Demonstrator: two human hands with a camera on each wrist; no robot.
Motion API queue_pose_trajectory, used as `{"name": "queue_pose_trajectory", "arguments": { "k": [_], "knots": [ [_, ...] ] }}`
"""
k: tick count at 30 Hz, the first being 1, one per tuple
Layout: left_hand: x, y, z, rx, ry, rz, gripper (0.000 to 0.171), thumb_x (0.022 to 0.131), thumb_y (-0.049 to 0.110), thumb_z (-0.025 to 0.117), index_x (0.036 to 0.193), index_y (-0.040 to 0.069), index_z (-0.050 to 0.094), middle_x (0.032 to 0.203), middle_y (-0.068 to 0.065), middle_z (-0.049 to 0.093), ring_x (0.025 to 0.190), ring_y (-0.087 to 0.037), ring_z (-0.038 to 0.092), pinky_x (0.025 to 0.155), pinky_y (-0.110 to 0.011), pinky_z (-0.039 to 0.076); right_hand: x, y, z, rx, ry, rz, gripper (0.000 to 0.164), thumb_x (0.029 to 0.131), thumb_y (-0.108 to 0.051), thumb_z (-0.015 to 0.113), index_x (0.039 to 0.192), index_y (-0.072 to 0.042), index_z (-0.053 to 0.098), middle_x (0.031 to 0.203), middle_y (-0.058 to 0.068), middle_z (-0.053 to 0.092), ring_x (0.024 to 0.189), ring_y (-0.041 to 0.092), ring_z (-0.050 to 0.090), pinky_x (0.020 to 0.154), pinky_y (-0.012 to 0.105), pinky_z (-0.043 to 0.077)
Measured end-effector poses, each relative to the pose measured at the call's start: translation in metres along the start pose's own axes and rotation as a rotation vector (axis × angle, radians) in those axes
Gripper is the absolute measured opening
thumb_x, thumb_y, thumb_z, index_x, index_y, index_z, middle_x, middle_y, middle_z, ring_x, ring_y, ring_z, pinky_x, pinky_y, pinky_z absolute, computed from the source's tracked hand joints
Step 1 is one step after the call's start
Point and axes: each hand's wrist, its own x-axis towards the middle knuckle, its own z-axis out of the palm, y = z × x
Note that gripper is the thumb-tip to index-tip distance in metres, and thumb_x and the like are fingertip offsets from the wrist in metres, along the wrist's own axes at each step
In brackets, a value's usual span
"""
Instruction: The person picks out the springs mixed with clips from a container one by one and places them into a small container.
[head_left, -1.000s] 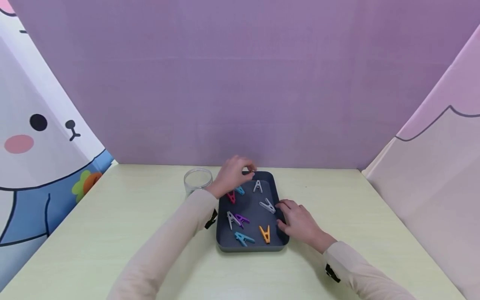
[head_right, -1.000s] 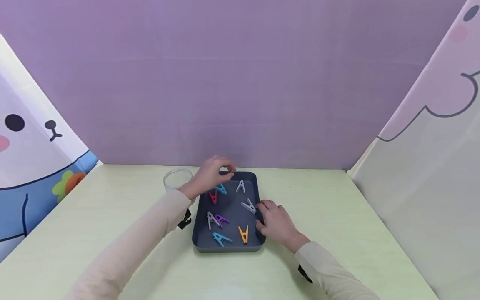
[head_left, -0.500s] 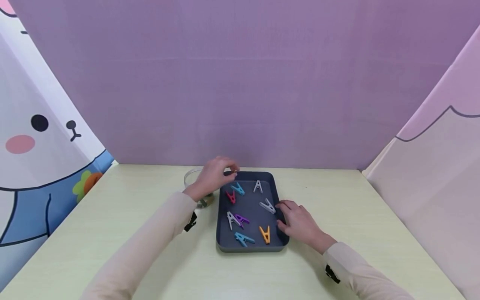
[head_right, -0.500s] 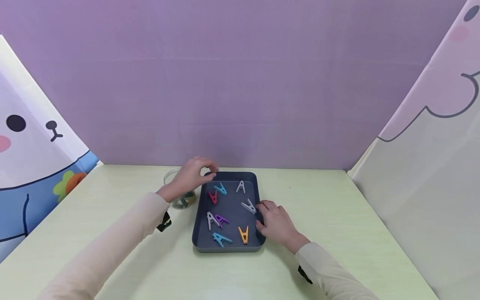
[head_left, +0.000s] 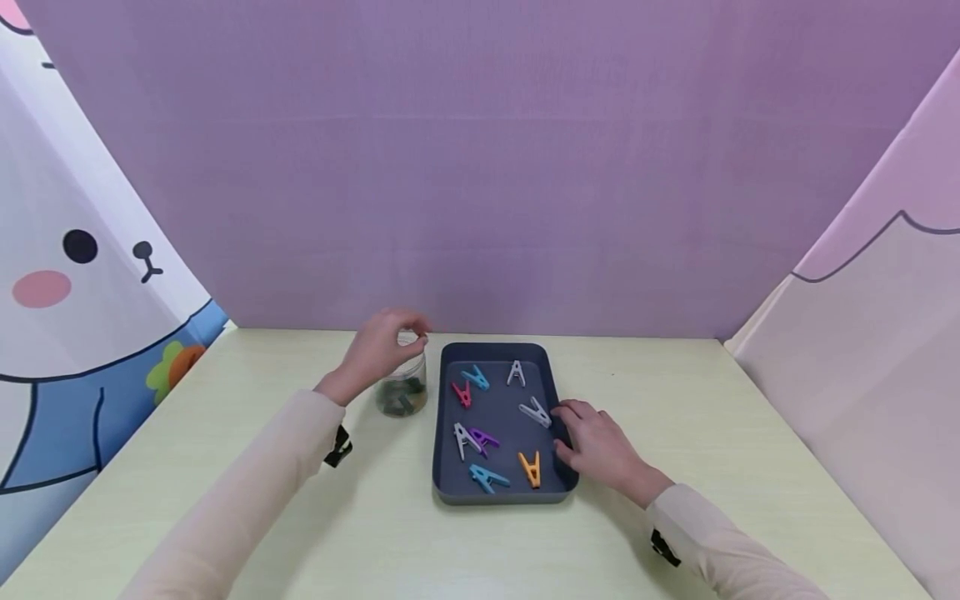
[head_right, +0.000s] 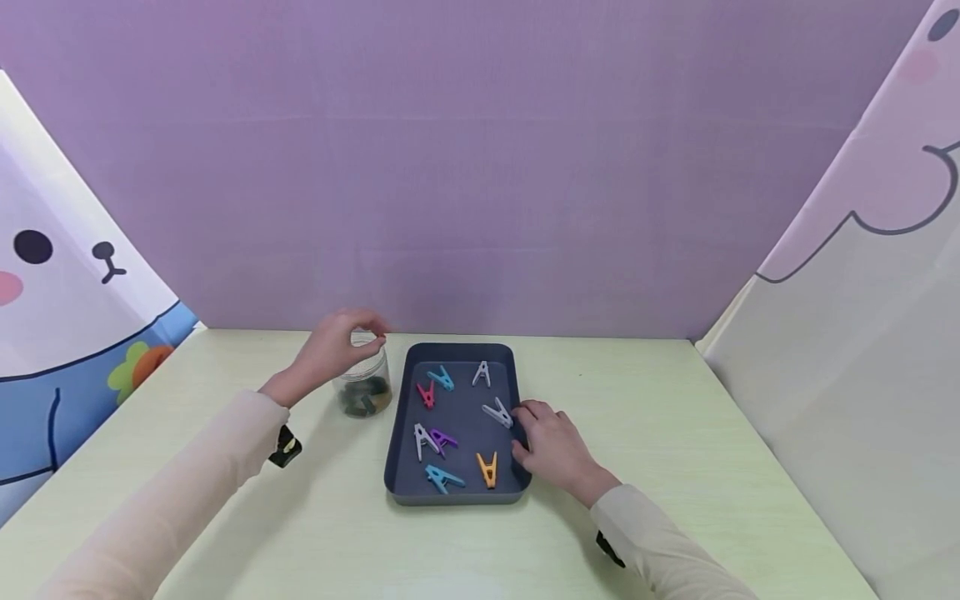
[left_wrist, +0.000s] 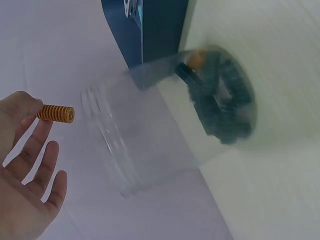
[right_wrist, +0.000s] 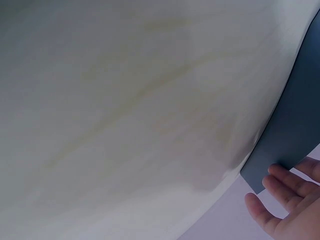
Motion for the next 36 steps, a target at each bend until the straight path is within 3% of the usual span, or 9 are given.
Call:
{"name": "queue_pose_trajectory", "arguments": {
  "k": [9,18,36],
  "knots": [
    [-0.013,-0.022,-0.003,0.021,0.016,-0.051,0.015,0.079,0.012,0.064,0.093,0.009,0.068,0.088,-0.004,0.069,0.092,-0.027,0.057,0.082,-0.044,0.042,0.001,0.001,0.002,0.005,0.001,0.007,0.041,0.077,-0.027,0.068,0.112,-0.006,0.059,0.117,0.010,0.057,0.111,0.024,0.052,0.080,0.042,0.047],
    [-0.022,-0.036,0.001,0.063,0.025,-0.057,0.012,0.076,0.011,0.067,0.088,0.013,0.068,0.085,-0.002,0.070,0.090,-0.026,0.059,0.080,-0.047,0.042,0.001,0.001,0.002,0.003,0.006,0.004,0.041,0.076,-0.027,0.068,0.111,-0.006,0.059,0.117,0.010,0.057,0.111,0.024,0.052,0.080,0.042,0.047],
    [-0.025,-0.038,-0.001,0.122,-0.035,-0.097,0.016,0.079,0.016,0.066,0.095,0.014,0.068,0.089,-0.002,0.070,0.090,-0.028,0.057,0.080,-0.049,0.038,0.002,0.002,0.001,0.010,-0.021,0.012,0.042,0.078,-0.029,0.066,0.113,-0.006,0.058,0.119,0.010,0.056,0.112,0.025,0.051,0.082,0.044,0.046]
  ]
}}
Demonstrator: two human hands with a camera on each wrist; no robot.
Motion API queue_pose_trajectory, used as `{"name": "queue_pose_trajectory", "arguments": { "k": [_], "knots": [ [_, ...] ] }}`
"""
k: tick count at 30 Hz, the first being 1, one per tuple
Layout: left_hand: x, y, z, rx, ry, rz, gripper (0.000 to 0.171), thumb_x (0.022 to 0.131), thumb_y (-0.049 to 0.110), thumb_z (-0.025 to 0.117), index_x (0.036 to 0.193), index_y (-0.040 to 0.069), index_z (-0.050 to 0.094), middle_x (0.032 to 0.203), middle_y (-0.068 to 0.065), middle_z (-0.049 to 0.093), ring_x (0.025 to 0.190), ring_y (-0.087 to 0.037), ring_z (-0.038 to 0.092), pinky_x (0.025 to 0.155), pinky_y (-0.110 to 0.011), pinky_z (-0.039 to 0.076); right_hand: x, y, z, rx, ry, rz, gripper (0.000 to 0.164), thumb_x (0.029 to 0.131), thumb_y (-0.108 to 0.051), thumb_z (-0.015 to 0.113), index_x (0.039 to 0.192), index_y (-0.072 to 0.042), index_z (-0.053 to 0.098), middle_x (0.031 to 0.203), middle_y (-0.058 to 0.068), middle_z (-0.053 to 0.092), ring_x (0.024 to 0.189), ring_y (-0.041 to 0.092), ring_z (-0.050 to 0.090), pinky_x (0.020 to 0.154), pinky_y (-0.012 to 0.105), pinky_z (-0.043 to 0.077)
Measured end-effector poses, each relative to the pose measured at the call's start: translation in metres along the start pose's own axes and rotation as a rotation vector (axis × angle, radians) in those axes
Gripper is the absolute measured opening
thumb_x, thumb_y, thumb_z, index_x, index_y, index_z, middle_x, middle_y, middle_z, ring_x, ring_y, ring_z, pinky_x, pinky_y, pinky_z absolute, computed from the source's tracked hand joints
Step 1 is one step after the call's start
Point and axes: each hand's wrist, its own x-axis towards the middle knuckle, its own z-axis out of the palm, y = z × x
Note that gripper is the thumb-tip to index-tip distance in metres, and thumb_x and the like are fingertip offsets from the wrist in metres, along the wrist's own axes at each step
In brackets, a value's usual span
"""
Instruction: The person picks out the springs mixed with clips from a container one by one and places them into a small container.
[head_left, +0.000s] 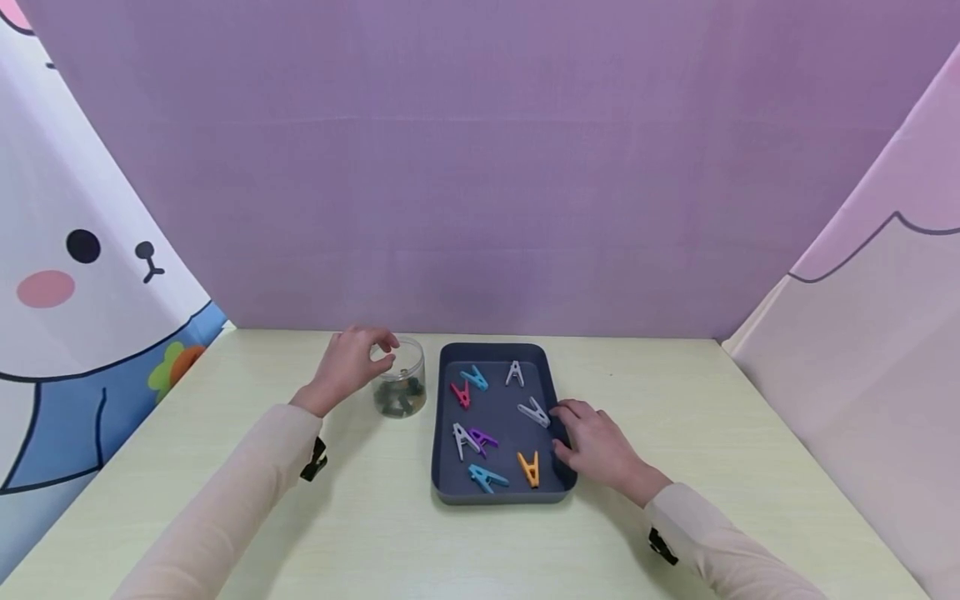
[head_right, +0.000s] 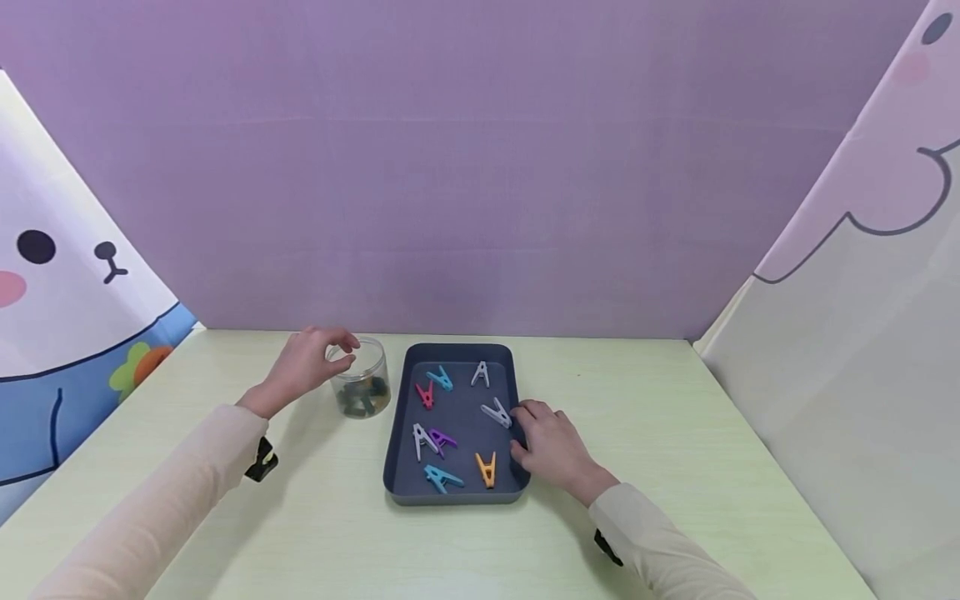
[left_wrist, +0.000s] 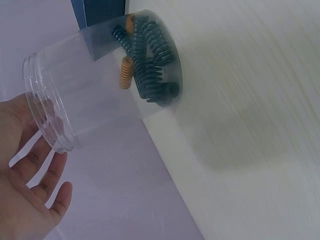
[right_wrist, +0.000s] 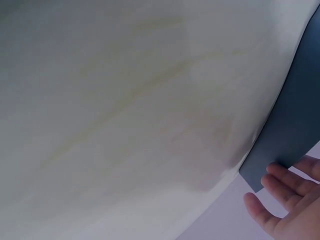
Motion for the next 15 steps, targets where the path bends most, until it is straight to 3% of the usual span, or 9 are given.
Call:
{"name": "queue_pose_trajectory", "arguments": {
  "k": [7,15],
  "knots": [
    [-0.002,-0.002,-0.003,-0.012,0.020,0.030,0.018,0.080,0.017,0.066,0.097,0.011,0.067,0.092,-0.005,0.069,0.088,-0.028,0.059,0.077,-0.045,0.041,0.002,0.002,-0.002,-0.006,0.000,-0.025,0.040,0.078,-0.029,0.066,0.111,-0.008,0.060,0.117,0.009,0.057,0.110,0.024,0.053,0.080,0.043,0.047],
    [-0.007,-0.004,-0.017,-0.018,0.039,0.044,0.023,0.080,0.017,0.067,0.101,0.009,0.066,0.097,-0.007,0.067,0.093,-0.028,0.060,0.080,-0.045,0.044,0.004,0.008,-0.012,0.030,0.023,-0.046,0.037,0.082,-0.030,0.062,0.113,-0.009,0.060,0.116,0.009,0.058,0.109,0.027,0.055,0.082,0.046,0.047]
  ]
}}
